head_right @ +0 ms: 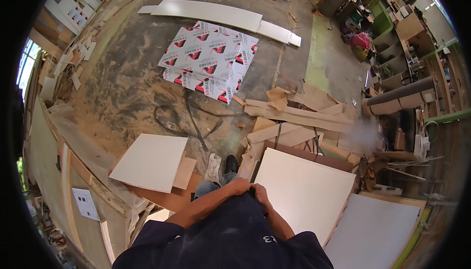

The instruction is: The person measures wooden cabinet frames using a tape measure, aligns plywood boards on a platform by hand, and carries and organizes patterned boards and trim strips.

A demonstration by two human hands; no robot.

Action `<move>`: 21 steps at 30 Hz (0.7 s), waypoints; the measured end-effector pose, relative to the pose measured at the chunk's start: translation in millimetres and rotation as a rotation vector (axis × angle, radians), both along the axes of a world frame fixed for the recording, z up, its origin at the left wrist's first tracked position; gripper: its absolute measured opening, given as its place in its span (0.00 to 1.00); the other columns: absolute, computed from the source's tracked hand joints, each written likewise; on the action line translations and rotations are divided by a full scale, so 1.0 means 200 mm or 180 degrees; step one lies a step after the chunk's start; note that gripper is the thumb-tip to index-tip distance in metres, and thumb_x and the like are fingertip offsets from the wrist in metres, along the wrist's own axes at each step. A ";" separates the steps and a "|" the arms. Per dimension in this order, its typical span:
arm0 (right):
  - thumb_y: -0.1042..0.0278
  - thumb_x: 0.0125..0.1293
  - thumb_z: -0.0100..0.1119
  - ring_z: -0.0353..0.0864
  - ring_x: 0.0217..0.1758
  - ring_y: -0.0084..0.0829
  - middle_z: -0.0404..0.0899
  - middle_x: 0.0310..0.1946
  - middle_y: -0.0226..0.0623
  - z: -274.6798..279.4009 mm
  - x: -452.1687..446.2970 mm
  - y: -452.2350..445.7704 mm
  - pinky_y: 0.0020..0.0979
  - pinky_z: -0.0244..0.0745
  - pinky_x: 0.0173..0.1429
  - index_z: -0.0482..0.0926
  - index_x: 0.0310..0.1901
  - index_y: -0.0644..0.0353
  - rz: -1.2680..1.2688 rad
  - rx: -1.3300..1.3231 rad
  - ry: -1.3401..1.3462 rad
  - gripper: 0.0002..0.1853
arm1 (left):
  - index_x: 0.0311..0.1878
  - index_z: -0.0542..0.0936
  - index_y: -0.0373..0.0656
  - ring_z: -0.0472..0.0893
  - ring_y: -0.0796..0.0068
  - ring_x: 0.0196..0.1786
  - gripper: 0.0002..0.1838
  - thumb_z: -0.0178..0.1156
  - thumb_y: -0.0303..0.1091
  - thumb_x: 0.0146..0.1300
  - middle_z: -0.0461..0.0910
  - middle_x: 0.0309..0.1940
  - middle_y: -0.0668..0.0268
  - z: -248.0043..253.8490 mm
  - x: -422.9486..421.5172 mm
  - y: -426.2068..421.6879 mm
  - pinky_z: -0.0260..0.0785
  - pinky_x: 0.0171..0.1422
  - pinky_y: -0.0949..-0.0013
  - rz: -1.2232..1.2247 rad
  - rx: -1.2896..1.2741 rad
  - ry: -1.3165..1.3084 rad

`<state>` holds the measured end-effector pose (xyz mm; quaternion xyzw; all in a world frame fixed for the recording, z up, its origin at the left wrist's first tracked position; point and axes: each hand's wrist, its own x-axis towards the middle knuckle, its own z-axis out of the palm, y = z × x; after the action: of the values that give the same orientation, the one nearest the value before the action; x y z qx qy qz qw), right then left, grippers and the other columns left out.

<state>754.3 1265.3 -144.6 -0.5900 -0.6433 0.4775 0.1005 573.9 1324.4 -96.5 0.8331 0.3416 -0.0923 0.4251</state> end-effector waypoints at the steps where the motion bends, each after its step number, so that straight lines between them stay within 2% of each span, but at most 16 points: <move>1: 0.67 0.67 0.38 0.77 0.44 0.48 0.78 0.40 0.47 0.02 0.01 0.05 0.42 0.71 0.48 0.77 0.43 0.61 0.0006 0.0013 0.0010 0.14 | 0.38 0.81 0.36 0.82 0.49 0.39 0.11 0.53 0.31 0.59 0.80 0.36 0.48 0.03 0.02 0.04 0.75 0.43 0.55 0.0174 0.0196 -0.0305; 2: 0.66 0.67 0.40 0.77 0.44 0.49 0.78 0.38 0.48 0.02 0.02 0.08 0.43 0.71 0.48 0.77 0.42 0.62 -0.0084 0.0127 0.0193 0.14 | 0.37 0.81 0.36 0.83 0.51 0.37 0.11 0.52 0.30 0.59 0.82 0.33 0.49 0.04 0.03 0.08 0.76 0.41 0.57 0.0347 0.0394 -0.0611; 4: 0.64 0.66 0.42 0.77 0.43 0.49 0.78 0.37 0.50 0.01 0.03 0.14 0.43 0.71 0.47 0.76 0.40 0.63 -0.0168 0.0252 0.0388 0.14 | 0.36 0.81 0.37 0.83 0.52 0.36 0.11 0.51 0.31 0.60 0.82 0.33 0.50 0.04 0.06 0.16 0.76 0.41 0.58 0.0195 0.0526 -0.0474; 6: 0.60 0.66 0.45 0.77 0.40 0.52 0.77 0.33 0.53 0.06 -0.01 0.19 0.46 0.70 0.45 0.76 0.37 0.65 0.0193 0.0694 -0.0381 0.15 | 0.36 0.81 0.37 0.83 0.53 0.36 0.12 0.50 0.32 0.60 0.82 0.33 0.51 0.10 0.05 0.24 0.76 0.40 0.58 0.0043 0.0656 -0.0335; 7: 0.60 0.66 0.45 0.77 0.40 0.52 0.77 0.33 0.53 0.05 -0.05 0.23 0.46 0.70 0.45 0.76 0.37 0.65 0.0197 0.0707 -0.0371 0.15 | 0.35 0.82 0.38 0.83 0.53 0.37 0.11 0.50 0.32 0.60 0.82 0.33 0.51 0.13 0.04 0.26 0.76 0.41 0.57 0.0041 0.0541 -0.0308; 9: 0.57 0.66 0.48 0.77 0.36 0.54 0.76 0.30 0.55 0.00 -0.11 0.27 0.47 0.70 0.41 0.75 0.35 0.66 -0.0840 0.0053 -0.0185 0.17 | 0.35 0.82 0.39 0.83 0.54 0.38 0.11 0.51 0.32 0.59 0.82 0.34 0.51 0.16 0.02 0.32 0.76 0.42 0.56 0.0072 0.0405 -0.0279; 12: 0.56 0.68 0.48 0.76 0.34 0.55 0.75 0.27 0.56 0.02 -0.17 0.47 0.46 0.69 0.39 0.74 0.33 0.67 -0.1031 0.0283 -0.0006 0.19 | 0.36 0.83 0.44 0.83 0.54 0.39 0.11 0.51 0.31 0.59 0.82 0.35 0.52 0.17 -0.09 0.51 0.75 0.44 0.55 0.0151 0.0007 -0.0723; 14: 0.56 0.68 0.48 0.77 0.34 0.55 0.75 0.27 0.56 0.00 -0.27 0.56 0.43 0.69 0.37 0.74 0.32 0.68 -0.1159 0.0275 0.0031 0.20 | 0.37 0.85 0.49 0.83 0.54 0.40 0.11 0.52 0.30 0.58 0.82 0.36 0.53 0.21 -0.18 0.64 0.75 0.46 0.56 0.0111 0.0035 -0.0494; 15: 0.56 0.68 0.47 0.77 0.34 0.55 0.75 0.28 0.57 -0.02 -0.33 0.60 0.44 0.68 0.37 0.74 0.32 0.68 -0.1305 0.0089 0.0162 0.20 | 0.36 0.85 0.52 0.82 0.54 0.41 0.11 0.53 0.30 0.57 0.83 0.36 0.55 0.13 -0.20 0.66 0.75 0.46 0.57 0.0083 0.0339 -0.0124; 17: 0.57 0.69 0.46 0.76 0.34 0.55 0.76 0.28 0.57 -0.06 -0.44 0.71 0.44 0.68 0.37 0.75 0.32 0.69 -0.1440 -0.0111 0.0285 0.19 | 0.36 0.85 0.50 0.82 0.54 0.41 0.11 0.53 0.30 0.57 0.82 0.37 0.54 0.16 -0.34 0.77 0.74 0.46 0.57 0.0186 0.0108 -0.0353; 19: 0.54 0.68 0.46 0.77 0.37 0.56 0.77 0.31 0.58 -0.11 -0.55 0.86 0.45 0.69 0.39 0.75 0.34 0.69 -0.1117 -0.0092 0.0303 0.21 | 0.36 0.85 0.48 0.82 0.53 0.42 0.11 0.52 0.30 0.57 0.82 0.37 0.53 0.17 -0.50 0.89 0.74 0.46 0.57 0.0280 -0.0112 -0.0582; 21: 0.51 0.68 0.46 0.77 0.39 0.57 0.78 0.32 0.59 0.02 -0.74 1.03 0.45 0.69 0.41 0.76 0.34 0.70 -0.0869 0.0030 0.0068 0.24 | 0.35 0.83 0.41 0.82 0.53 0.42 0.11 0.51 0.30 0.57 0.82 0.37 0.51 0.14 -0.68 1.02 0.74 0.46 0.56 0.0290 -0.0256 -0.0779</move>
<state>606.6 1470.5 -140.6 -0.6665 -0.5581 0.4626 0.1741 437.9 1528.6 -68.2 0.8040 0.3207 0.0158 0.5004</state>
